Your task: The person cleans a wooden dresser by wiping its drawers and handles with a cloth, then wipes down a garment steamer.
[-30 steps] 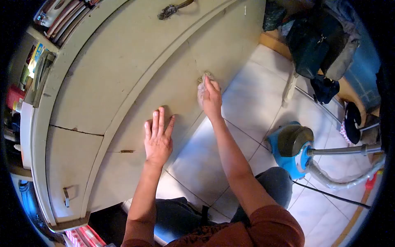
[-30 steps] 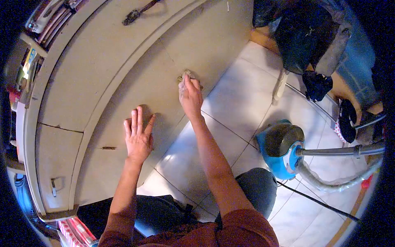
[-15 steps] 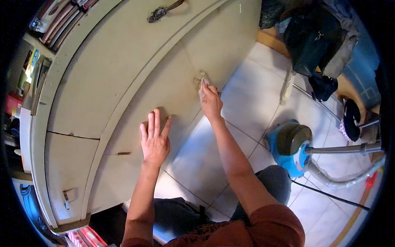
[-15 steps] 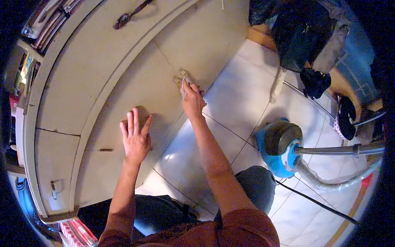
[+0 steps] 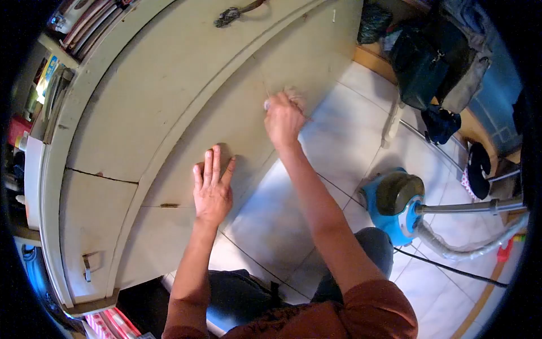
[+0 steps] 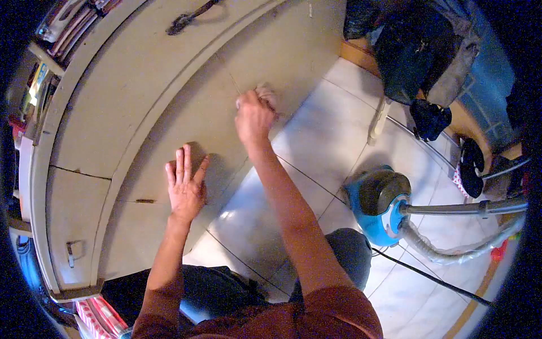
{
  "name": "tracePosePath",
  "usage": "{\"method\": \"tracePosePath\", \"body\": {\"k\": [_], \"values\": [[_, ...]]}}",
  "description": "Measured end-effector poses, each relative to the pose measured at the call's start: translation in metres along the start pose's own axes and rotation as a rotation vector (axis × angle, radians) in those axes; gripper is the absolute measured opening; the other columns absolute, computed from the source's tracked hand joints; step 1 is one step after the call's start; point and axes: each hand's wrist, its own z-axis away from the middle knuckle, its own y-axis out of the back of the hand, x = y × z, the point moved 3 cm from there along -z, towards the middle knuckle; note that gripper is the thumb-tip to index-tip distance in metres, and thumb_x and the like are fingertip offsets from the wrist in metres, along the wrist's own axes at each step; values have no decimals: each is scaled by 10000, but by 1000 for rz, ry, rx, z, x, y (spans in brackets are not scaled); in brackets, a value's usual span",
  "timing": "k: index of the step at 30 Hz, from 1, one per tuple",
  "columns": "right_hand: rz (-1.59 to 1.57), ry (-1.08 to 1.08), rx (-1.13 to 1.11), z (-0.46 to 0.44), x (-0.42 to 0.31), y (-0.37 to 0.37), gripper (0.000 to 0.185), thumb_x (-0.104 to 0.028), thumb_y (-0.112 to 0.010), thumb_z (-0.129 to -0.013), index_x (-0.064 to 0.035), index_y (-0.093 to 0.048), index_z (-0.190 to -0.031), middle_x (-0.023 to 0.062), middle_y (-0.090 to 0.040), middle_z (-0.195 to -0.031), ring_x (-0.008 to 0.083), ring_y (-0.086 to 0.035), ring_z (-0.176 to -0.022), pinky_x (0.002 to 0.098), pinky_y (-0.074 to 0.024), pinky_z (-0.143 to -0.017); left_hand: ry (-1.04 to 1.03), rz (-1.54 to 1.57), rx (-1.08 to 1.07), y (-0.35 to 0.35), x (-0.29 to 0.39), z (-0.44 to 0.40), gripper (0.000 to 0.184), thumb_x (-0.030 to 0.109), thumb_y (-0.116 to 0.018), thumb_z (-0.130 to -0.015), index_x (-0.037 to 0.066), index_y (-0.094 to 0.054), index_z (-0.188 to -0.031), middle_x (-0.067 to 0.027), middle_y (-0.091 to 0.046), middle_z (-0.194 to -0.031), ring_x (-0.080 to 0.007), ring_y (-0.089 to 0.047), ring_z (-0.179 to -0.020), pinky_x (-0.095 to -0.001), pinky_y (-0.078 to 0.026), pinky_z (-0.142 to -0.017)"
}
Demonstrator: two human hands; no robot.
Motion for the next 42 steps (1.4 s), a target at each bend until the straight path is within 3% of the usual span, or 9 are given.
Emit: {"method": "tracePosePath", "body": {"k": [6,9,16,25,28,32,38,41,42], "values": [[-939,-615,196,6,97,-9,66,-80,-669,-832,-36,-680,-880,30,-663,-892,131,-597,-770,302,-507,-722,-15,-35,-3,3,1,-3,736,100,-640,-760,264,-441,-1449,-195,-106,-1605,-377,-168,-1465,-589,-212,-1135],[-1067,-825,456,30,147,-34,145,-151,-674,-854,-30,-655,-933,28,-652,-837,157,-587,-756,311,-497,-697,-15,-51,-3,4,3,0,750,102,-649,-750,267,-439,-1451,-200,-106,-1603,-382,-176,-1462,-591,-217,-1131],[-447,-562,254,100,61,-114,267,-16,-542,-811,36,-495,-1068,227,-530,-1044,376,-502,-1036,456,-393,-925,-5,-85,-16,6,5,-3,757,127,-659,-749,285,-434,-1455,-201,-101,-1604,-389,-160,-1464,-599,-199,-1133],[-737,-677,54,142,25,-100,434,-43,-520,-836,-5,-447,-1262,228,-512,-1184,397,-474,-1149,464,-347,-1008,-4,-87,4,-1,2,-1,748,134,-670,-755,293,-442,-1449,-209,-94,-1602,-389,-127,-1474,-615,-180,-1135],[-812,-626,332,118,55,-107,457,-73,-534,-845,-13,-437,-1287,228,-513,-1209,407,-464,-1156,475,-341,-1017,-7,-36,-17,7,4,-1,745,122,-668,-756,286,-445,-1447,-212,-101,-1600,-395,-133,-1472,-621,-185,-1131],[-399,-999,-105,206,72,-197,498,-160,-595,-853,-19,-440,-1305,254,-495,-1272,428,-428,-1205,513,-330,-1027,-13,2,-1,5,3,-1,752,107,-668,-749,278,-446,-1447,-217,-113,-1597,-404,-142,-1469,-624,-187,-1130],[-552,-1224,-406,281,-85,-117,595,-170,-561,-862,40,-372,-1386,314,-401,-1379,487,-360,-1281,521,-292,-1075,-28,69,63,13,3,-2,714,81,-663,-738,252,-496,-1411,-185,-129,-1603,-393,-114,-1477,-643,-164,-1128],[-488,-792,-587,275,-116,-81,544,-215,-567,-853,43,-457,-1320,319,-436,-1354,493,-379,-1271,523,-289,-1085,-115,80,146,34,9,14,569,37,-630,-749,220,-610,-1287,-188,-458,-1440,-347,-388,-1371,-584,-252,-1126],[-604,-933,-607,271,-108,-89,483,-222,-559,-853,38,-501,-1255,316,-470,-1308,486,-410,-1233,525,-308,-1060,-72,250,4,31,9,21,487,43,-636,-745,175,-646,-1213,-194,-571,-1245,-331,-519,-1202,-529,-347,-1062]]}}
